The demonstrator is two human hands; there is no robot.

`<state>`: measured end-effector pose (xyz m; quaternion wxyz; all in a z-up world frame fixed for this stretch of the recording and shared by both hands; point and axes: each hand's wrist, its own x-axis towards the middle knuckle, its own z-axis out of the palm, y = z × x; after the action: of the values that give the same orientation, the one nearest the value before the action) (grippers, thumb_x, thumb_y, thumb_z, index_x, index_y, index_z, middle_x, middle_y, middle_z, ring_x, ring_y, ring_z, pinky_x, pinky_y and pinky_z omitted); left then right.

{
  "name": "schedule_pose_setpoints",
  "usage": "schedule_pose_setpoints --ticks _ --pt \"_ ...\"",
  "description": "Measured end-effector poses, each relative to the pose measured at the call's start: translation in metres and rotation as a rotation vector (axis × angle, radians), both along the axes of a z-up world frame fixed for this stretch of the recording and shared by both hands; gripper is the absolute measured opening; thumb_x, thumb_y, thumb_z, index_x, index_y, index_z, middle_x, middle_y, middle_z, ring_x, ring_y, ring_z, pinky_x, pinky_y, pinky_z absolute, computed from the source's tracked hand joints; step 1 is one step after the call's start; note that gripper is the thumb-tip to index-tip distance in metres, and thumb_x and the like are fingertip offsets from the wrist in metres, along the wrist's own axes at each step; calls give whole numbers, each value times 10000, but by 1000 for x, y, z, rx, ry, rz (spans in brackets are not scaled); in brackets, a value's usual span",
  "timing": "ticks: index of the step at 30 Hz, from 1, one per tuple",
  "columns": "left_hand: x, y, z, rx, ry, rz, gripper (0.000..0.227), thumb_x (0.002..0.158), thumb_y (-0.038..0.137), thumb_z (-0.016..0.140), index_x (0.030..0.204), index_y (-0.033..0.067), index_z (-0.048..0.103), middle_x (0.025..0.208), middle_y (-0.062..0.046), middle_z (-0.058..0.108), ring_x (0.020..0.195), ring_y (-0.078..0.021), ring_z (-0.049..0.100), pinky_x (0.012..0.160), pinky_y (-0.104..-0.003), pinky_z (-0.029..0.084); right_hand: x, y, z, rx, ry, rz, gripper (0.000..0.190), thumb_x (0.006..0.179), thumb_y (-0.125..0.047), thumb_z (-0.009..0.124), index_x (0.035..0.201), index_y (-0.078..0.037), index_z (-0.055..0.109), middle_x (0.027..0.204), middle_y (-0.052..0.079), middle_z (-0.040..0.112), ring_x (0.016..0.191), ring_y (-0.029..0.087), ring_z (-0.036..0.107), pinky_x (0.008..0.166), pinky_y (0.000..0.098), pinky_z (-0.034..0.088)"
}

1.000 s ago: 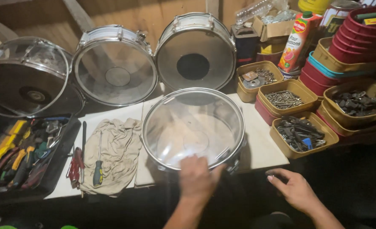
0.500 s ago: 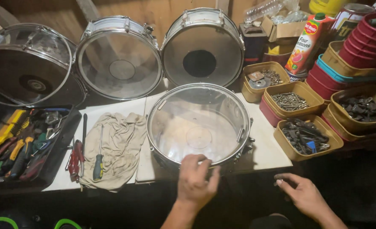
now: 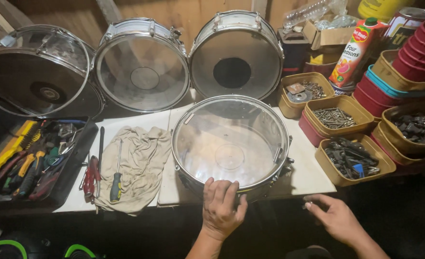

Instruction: The person uses a drum key to tighten the tension rods on a snare drum placed on a workbench. They systematically rotate the key on each rod around the drum's rim to adjust the drumhead tension.

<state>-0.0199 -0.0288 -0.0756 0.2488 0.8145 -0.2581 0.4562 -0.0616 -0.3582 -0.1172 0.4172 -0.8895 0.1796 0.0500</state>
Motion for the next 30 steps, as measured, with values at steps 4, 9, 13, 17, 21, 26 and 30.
schedule_pose_setpoints --ticks 4,9,13,17,21,26,30 --pt "0 1 1 5 5 -6 321 815 195 753 1103 70 686 1025 -91 648 974 -273 633 1109 -487 404 -9 2 0 44 66 -42 253 881 -286 759 1065 -174 891 549 82 663 490 154 554 523 287 421" --pt "0 0 -1 9 1 7 326 807 204 749 1100 74 690 1030 -91 648 988 -273 635 1110 -482 396 -15 -1 -9 98 58 -76 255 880 -243 771 1060 -106 888 619 75 703 505 160 572 525 290 473" --pt "1 -1 -2 2 -5 2 336 793 195 754 1100 78 683 1020 -85 651 985 -263 634 1125 -476 379 -16 -2 -12 188 39 -96 244 882 -181 774 1060 -57 885 629 95 670 508 181 561 511 306 478" --pt "1 0 -4 8 -14 4 341 793 195 757 1103 76 682 1014 -88 654 975 -266 639 1139 -476 368 -17 6 3 103 86 -100 242 875 -236 776 1045 -115 898 565 80 637 497 167 565 532 289 440" --pt "1 0 -3 10 -7 6 341 791 193 761 1102 73 685 1014 -89 651 984 -266 636 1140 -475 371 -16 6 -6 162 70 -101 234 880 -189 773 1053 -80 886 684 88 747 527 184 613 551 294 512" --pt "1 -1 -5 4 -9 1 336 799 190 754 1104 71 679 1013 -92 643 971 -266 630 1125 -491 388 -18 4 -8 109 94 -78 260 874 -240 777 1078 -126 890 656 64 742 516 173 631 562 286 497" --pt "1 -1 -5 4 -9 5 341 795 197 755 1104 71 684 1010 -90 652 979 -263 632 1143 -484 372 -18 3 -10 169 89 -102 261 883 -207 773 1091 -88 877 732 87 786 514 190 617 543 291 488"
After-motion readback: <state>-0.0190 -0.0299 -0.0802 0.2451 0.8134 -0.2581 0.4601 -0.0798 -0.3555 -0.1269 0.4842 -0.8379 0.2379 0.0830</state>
